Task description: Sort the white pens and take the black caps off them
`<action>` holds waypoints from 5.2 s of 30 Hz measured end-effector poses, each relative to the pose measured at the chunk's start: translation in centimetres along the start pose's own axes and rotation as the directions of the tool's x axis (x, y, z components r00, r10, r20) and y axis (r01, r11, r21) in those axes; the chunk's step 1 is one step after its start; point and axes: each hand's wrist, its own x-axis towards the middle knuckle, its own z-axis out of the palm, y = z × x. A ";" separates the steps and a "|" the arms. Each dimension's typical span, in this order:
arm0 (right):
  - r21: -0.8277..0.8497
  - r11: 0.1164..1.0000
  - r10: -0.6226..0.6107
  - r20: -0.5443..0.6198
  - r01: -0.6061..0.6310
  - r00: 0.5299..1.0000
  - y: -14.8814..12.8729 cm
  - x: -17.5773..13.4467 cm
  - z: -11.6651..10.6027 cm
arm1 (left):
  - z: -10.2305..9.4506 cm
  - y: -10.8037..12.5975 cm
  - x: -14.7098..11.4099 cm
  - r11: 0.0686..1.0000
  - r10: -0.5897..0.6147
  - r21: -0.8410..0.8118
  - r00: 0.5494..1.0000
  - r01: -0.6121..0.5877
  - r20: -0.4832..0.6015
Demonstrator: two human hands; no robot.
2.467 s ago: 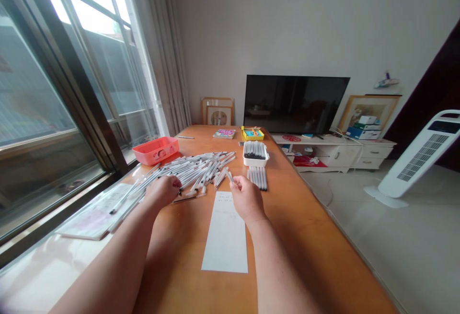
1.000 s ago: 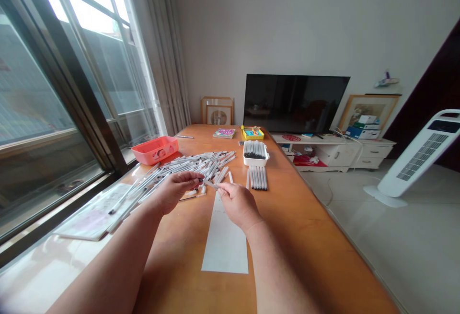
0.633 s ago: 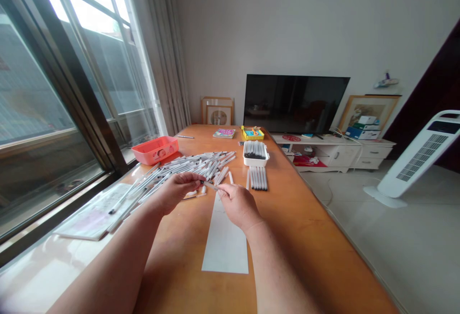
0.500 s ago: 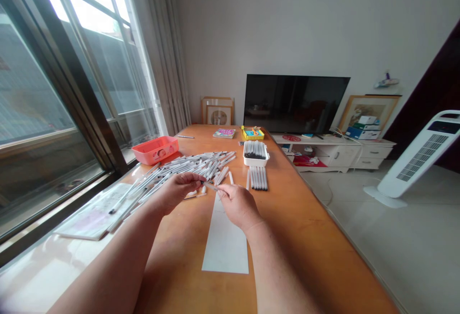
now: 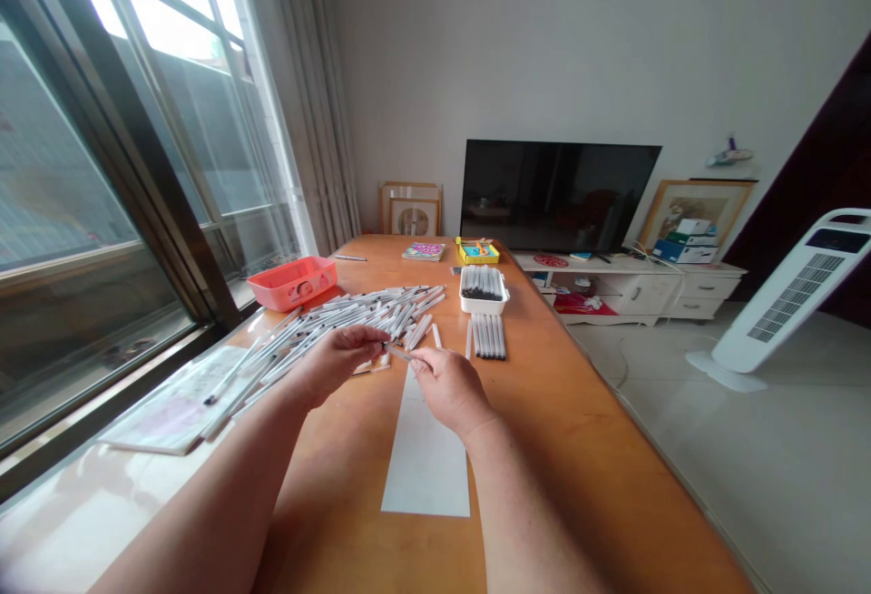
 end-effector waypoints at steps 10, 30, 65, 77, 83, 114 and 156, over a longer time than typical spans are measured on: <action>-0.027 0.999 -0.020 -0.038 0.019 0.999 -0.3 0.0 -0.1 | 0.7 0.4 -0.1 0.987 -0.094 -0.139 0.994 0.087 -0.047; 0.016 0.999 0.033 0.006 -0.033 0.999 0.0 0.0 0.2 | 0.7 0.6 -0.2 0.954 -0.126 -0.278 0.992 0.113 -0.029; -0.052 0.994 0.099 0.005 -0.099 0.995 1.3 0.4 0.3 | -3.1 -4.1 2.2 0.742 0.106 0.648 0.923 0.174 -0.369; -0.027 0.997 0.070 -0.026 -0.071 0.997 1.2 0.4 0.3 | -2.2 -3.5 1.6 0.460 0.084 0.876 0.974 0.149 -0.210; -0.016 0.997 0.075 -0.029 -0.075 0.997 1.0 0.3 0.2 | -0.9 -3.0 1.6 0.414 0.115 0.892 0.961 0.183 -0.251; 0.011 0.997 0.071 -0.004 -0.071 0.997 0.5 0.0 -0.2 | -0.2 -1.0 0.7 0.972 -0.068 -0.226 0.997 0.059 -0.031; -0.018 0.999 0.045 -0.010 -0.045 0.999 0.2 0.0 -0.1 | 0.0 -1.2 0.8 0.971 -0.083 -0.225 0.996 0.077 -0.015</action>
